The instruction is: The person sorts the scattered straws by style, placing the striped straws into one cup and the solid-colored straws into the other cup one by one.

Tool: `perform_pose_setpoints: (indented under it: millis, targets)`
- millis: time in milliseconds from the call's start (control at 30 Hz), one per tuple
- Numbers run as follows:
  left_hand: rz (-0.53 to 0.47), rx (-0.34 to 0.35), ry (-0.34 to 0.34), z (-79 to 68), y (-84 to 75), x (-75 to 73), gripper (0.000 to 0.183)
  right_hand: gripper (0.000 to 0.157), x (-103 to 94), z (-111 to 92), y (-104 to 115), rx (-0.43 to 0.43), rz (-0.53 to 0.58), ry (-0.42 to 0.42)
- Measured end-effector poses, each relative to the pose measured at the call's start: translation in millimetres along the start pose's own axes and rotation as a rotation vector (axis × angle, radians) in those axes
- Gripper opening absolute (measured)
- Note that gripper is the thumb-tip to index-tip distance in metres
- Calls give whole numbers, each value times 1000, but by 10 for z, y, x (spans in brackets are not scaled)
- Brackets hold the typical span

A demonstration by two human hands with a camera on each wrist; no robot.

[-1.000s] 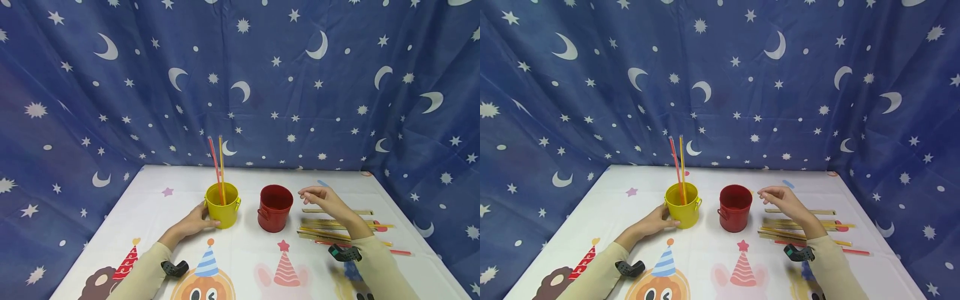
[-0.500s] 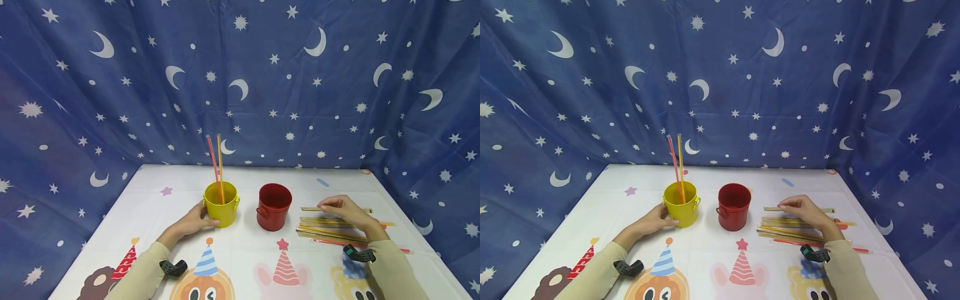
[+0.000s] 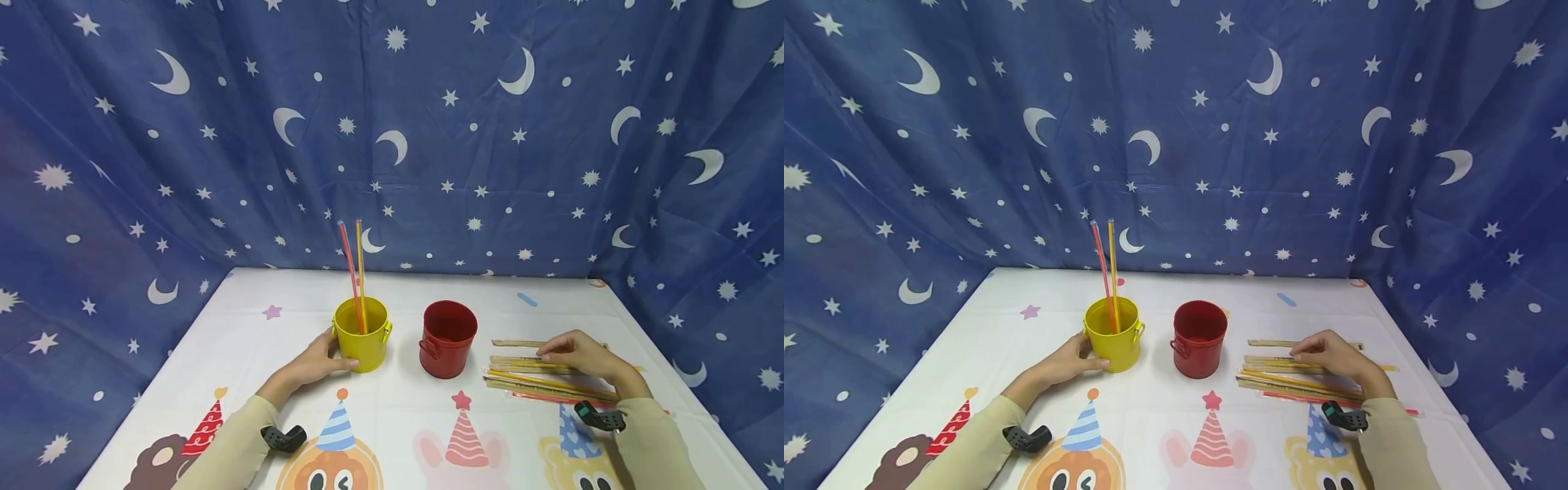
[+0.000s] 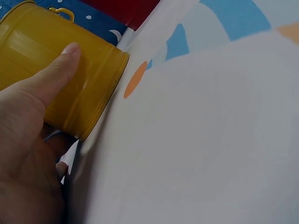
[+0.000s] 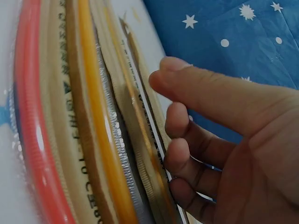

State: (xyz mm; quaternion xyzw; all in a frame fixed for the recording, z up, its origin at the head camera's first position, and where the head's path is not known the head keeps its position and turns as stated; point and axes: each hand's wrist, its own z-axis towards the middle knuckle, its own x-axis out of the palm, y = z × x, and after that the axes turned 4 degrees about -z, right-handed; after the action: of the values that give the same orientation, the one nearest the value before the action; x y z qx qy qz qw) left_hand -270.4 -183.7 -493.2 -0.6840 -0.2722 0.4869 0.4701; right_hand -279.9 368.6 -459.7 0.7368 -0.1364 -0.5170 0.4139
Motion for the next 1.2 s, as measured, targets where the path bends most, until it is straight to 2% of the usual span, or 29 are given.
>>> perform_pose_setpoints:
  millis: [133,400,1033,1200]
  targets:
    - [4,6,4,3,17,3,102,21,18,6,-65,0,0,20]
    - [13,11,10,-5,0,-9,100,14,87,40,-14,-11,-75,-10]
    - [3,-16,8,1,0,8,103,11,134,73,46,147,-145,-58]
    - [2,-5,-1,3,7,8,101,11,130,73,20,121,-136,-77]
